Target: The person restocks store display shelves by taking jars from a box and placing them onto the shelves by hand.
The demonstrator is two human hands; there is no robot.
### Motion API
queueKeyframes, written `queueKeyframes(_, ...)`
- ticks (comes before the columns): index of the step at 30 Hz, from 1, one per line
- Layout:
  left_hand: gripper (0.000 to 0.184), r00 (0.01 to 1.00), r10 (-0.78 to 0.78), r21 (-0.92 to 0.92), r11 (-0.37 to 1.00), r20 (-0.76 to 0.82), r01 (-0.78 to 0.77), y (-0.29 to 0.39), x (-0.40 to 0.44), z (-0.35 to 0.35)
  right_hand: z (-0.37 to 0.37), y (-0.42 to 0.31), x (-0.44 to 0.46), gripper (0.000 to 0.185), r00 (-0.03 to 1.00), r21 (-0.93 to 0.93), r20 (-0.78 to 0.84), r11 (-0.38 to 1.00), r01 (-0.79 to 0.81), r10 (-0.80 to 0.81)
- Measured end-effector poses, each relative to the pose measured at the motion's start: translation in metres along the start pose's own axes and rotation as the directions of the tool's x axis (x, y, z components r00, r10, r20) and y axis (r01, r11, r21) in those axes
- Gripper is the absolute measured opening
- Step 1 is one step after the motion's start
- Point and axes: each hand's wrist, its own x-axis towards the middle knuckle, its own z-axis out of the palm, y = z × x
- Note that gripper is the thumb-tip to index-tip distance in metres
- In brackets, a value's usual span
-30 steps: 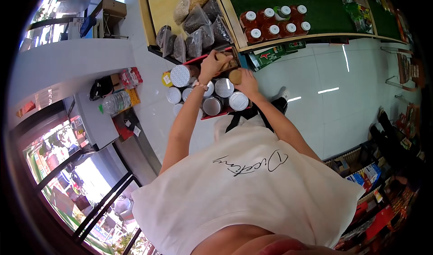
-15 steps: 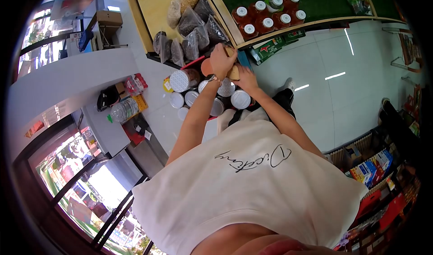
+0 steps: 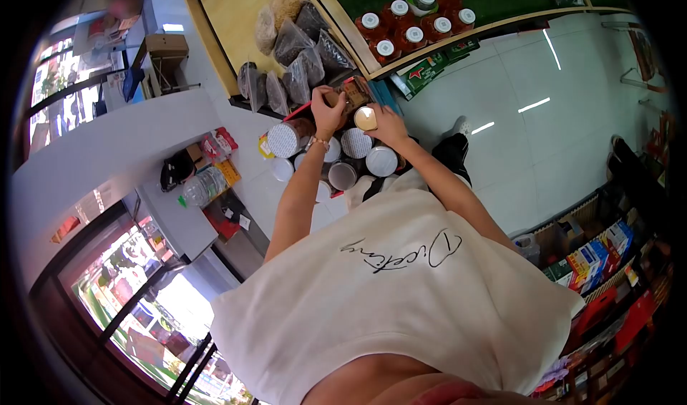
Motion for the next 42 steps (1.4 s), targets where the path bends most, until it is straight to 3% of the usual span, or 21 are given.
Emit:
queueKeyframes(7, 0.036, 0.995, -0.064, 0.262, 0.964, 0.080, 0.041, 0.030, -0.005, 0.005, 0.013, 0.003, -0.003, 0.077, 0.995, -0.032, -0.087, 0.998, 0.046, -0.049)
queueKeyframes(8, 0.046, 0.997, 0.017, 0.307, 0.951, 0.076, -0.039, 0.023, -0.003, 0.007, 0.014, 0.004, -0.003, 0.077, 0.995, -0.034, -0.086, 0.998, 0.048, -0.050)
queueKeyframes(11, 0.046, 0.987, -0.043, 0.383, 0.924, 0.158, -0.020, 0.027, 0.014, 0.008, 0.017, 0.006, -0.003, 0.077, 0.996, -0.049, -0.077, 0.998, 0.047, -0.051)
queueKeyframes(16, 0.050, 0.987, -0.049, 0.427, 0.904, 0.155, -0.022, 0.046, 0.025, 0.035, 0.005, 0.001, -0.003, 0.075, 1.000, -0.095, 0.006, 0.995, 0.001, -0.001)
queueKeyframes(20, 0.052, 0.977, -0.087, 0.432, 0.902, 0.197, -0.007, 0.047, 0.027, 0.032, 0.008, 0.006, -0.004, 0.075, 0.999, -0.092, -0.018, 0.995, 0.033, -0.035)
queueKeyframes(23, 0.051, 0.987, -0.034, 0.420, 0.907, 0.157, -0.036, 0.045, 0.025, 0.035, 0.000, 0.013, -0.003, 0.071, 0.996, -0.084, 0.054, 0.994, 0.070, -0.066)
queueKeyframes(27, 0.060, 0.955, 0.085, 0.492, 0.842, 0.286, -0.222, 0.052, 0.018, 0.021, -0.010, 0.019, -0.004, 0.063, 0.991, -0.092, 0.058, 0.987, 0.128, -0.123)
queueKeyframes(30, 0.059, 0.889, -0.180, 0.485, 0.873, 0.422, -0.054, 0.088, 0.023, -0.002, -0.013, 0.021, -0.012, 0.058, 0.978, -0.109, 0.019, 0.972, 0.207, -0.206)
queueKeyframes(34, 0.047, 0.939, -0.241, 0.318, 0.935, 0.246, 0.157, 0.121, 0.025, -0.050, -0.011, 0.024, -0.015, 0.057, 0.973, -0.131, 0.112, 0.967, 0.217, -0.203)
queueKeyframes(35, 0.045, 0.955, -0.169, 0.355, 0.932, 0.243, 0.075, 0.120, 0.020, -0.064, -0.011, 0.024, -0.015, 0.057, 0.972, -0.135, 0.141, 0.969, 0.206, -0.187)
queueKeyframes(40, 0.049, 0.909, -0.264, 0.358, 0.923, 0.322, 0.141, 0.130, -0.037, -0.103, -0.012, 0.014, -0.001, 0.083, 0.958, -0.310, 0.090, 0.907, 0.286, -0.271)
queueKeyframes(42, 0.050, 0.898, -0.292, 0.372, 0.914, 0.329, 0.161, 0.124, -0.064, -0.098, -0.004, 0.014, 0.015, 0.085, 0.951, -0.360, 0.170, 0.882, 0.303, -0.258)
